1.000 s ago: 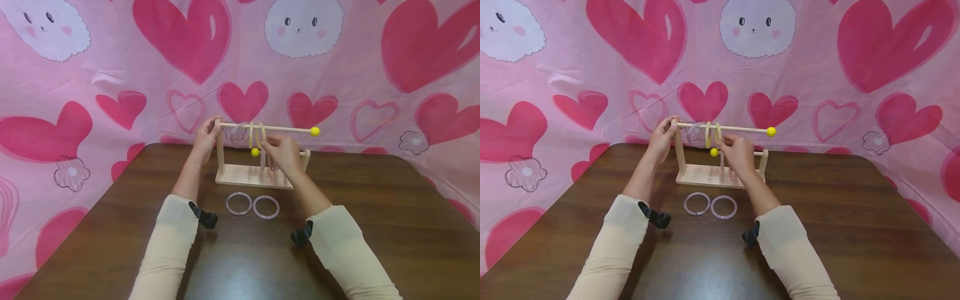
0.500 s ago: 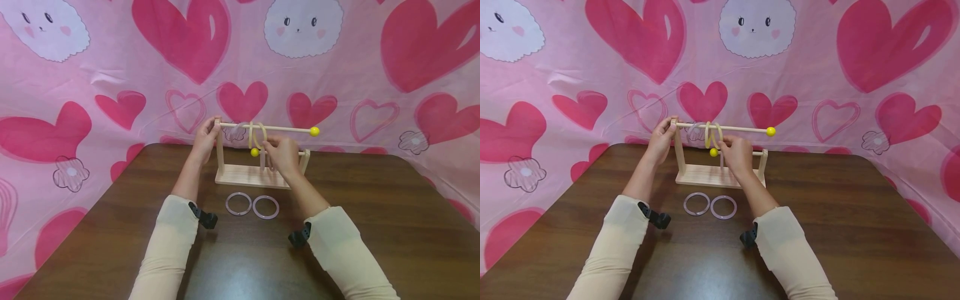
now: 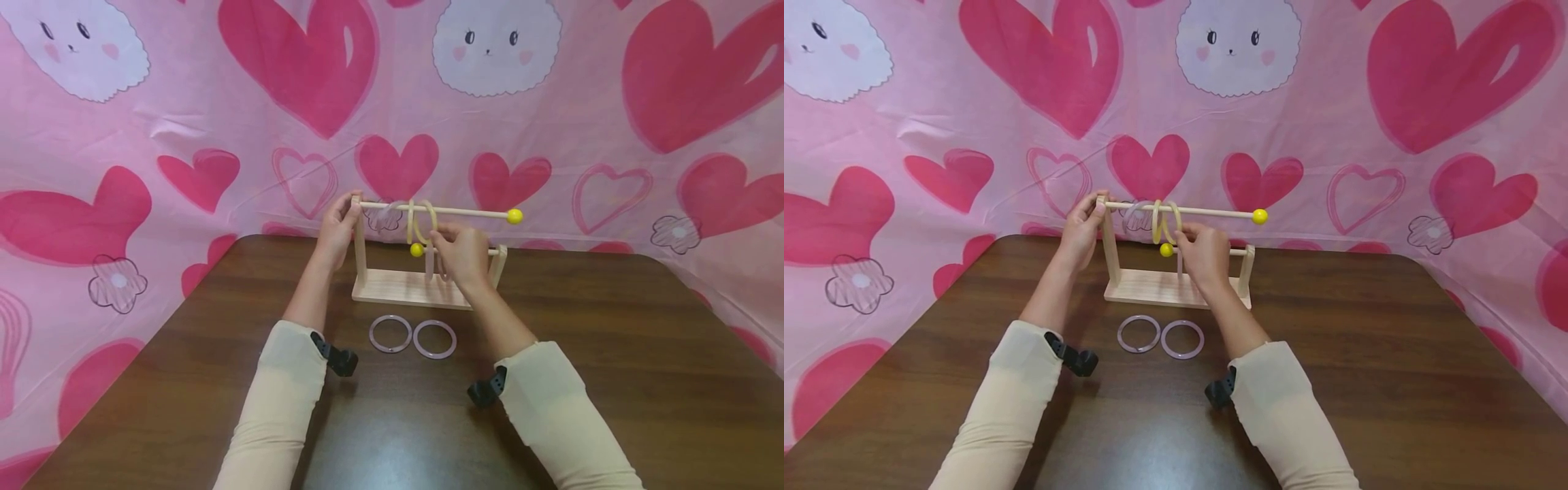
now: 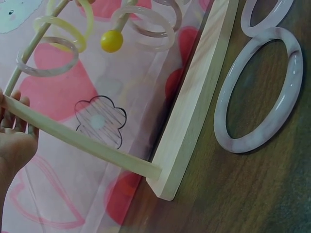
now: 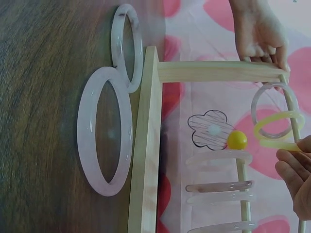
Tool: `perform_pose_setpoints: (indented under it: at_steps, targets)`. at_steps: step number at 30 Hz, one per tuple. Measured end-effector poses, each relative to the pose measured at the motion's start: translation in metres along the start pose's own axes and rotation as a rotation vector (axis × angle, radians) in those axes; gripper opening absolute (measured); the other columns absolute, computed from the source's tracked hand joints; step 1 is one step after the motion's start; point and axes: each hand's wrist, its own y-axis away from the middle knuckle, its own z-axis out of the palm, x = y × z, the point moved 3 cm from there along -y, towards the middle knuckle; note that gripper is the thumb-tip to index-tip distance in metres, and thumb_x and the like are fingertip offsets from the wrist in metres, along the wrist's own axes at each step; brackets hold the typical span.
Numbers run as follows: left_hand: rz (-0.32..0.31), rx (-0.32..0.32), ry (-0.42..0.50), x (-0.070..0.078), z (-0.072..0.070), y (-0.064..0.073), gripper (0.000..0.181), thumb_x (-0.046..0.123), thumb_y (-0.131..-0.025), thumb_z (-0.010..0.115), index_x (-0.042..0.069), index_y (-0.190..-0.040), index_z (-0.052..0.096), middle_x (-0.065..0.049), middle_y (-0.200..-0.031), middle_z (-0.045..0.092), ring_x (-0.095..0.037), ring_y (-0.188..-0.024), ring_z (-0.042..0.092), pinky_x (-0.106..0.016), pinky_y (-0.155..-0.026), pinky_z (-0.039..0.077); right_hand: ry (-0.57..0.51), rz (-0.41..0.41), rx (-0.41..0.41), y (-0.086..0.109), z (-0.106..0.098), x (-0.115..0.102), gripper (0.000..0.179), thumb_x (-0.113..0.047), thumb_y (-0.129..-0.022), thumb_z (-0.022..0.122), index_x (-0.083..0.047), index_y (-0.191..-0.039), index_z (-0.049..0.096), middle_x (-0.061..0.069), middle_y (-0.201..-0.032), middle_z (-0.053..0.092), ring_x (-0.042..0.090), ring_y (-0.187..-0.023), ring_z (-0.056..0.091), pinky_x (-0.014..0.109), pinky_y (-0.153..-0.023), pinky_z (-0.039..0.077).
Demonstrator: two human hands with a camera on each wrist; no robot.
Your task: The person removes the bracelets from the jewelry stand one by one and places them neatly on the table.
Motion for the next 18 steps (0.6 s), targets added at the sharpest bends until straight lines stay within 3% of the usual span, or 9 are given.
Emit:
perform_pose_setpoints:
  at_steps: [6, 9, 11, 14, 18]
  targets:
    - [0.002, 0.012, 0.004, -0.0027, 0.0001, -0.0011, 0.033, 0.005, -0.097, 0.043, -0.007, -0.128, 0.044, -0.011, -0.115, 0.054, -0.011, -0.104, 0.048, -0.027, -0.096, 0.034, -0.098, -0.001, 0.015, 0.0035, -0.0013, -0.0033, 0.021, -0.015, -0.087, 0.064, -0.001, -0.101, 0.070, 0.014, -0.081, 0.069, 0.010, -0.030, 0.047, 0.025, -0.031, 0.040]
    - [0.005, 0.009, 0.010, -0.0037, 0.0006, -0.0019, 0.034, 0.005, -0.097, 0.043, -0.008, -0.128, 0.043, -0.017, -0.118, 0.052, -0.011, -0.103, 0.048, -0.027, -0.096, 0.034, -0.107, -0.019, 0.027, 0.0047, -0.0028, -0.0061, 0.021, -0.014, -0.087, 0.064, -0.001, -0.101, 0.070, 0.013, -0.079, 0.069, 0.012, -0.028, 0.046, 0.026, -0.029, 0.038]
    - [0.008, 0.006, 0.016, -0.0040, 0.0008, -0.0020, 0.034, 0.004, -0.097, 0.042, -0.008, -0.128, 0.043, -0.024, -0.124, 0.047, -0.011, -0.103, 0.047, -0.027, -0.096, 0.034, -0.074, -0.031, 0.048, 0.0049, -0.0042, -0.0075, 0.020, -0.015, -0.086, 0.064, -0.002, -0.100, 0.071, 0.012, -0.079, 0.069, 0.011, -0.032, 0.049, 0.024, -0.034, 0.041]
    - [0.006, 0.007, 0.013, -0.0042, 0.0008, -0.0023, 0.034, 0.005, -0.097, 0.043, -0.008, -0.128, 0.043, -0.026, -0.126, 0.045, -0.012, -0.104, 0.047, -0.027, -0.096, 0.034, -0.036, -0.040, 0.075, 0.0047, -0.0058, -0.0090, 0.020, -0.016, -0.085, 0.066, -0.002, -0.099, 0.071, 0.011, -0.081, 0.069, 0.013, -0.041, 0.058, 0.024, -0.045, 0.048]
    - [0.003, 0.008, -0.002, -0.0036, 0.0008, -0.0022, 0.035, 0.006, -0.097, 0.043, -0.007, -0.129, 0.043, -0.014, -0.118, 0.052, -0.012, -0.105, 0.047, -0.027, -0.097, 0.034, -0.032, -0.051, 0.105, 0.0040, -0.0077, -0.0094, 0.019, -0.014, -0.084, 0.067, -0.001, -0.098, 0.071, 0.013, -0.083, 0.069, 0.019, -0.060, 0.067, 0.029, -0.058, 0.053]
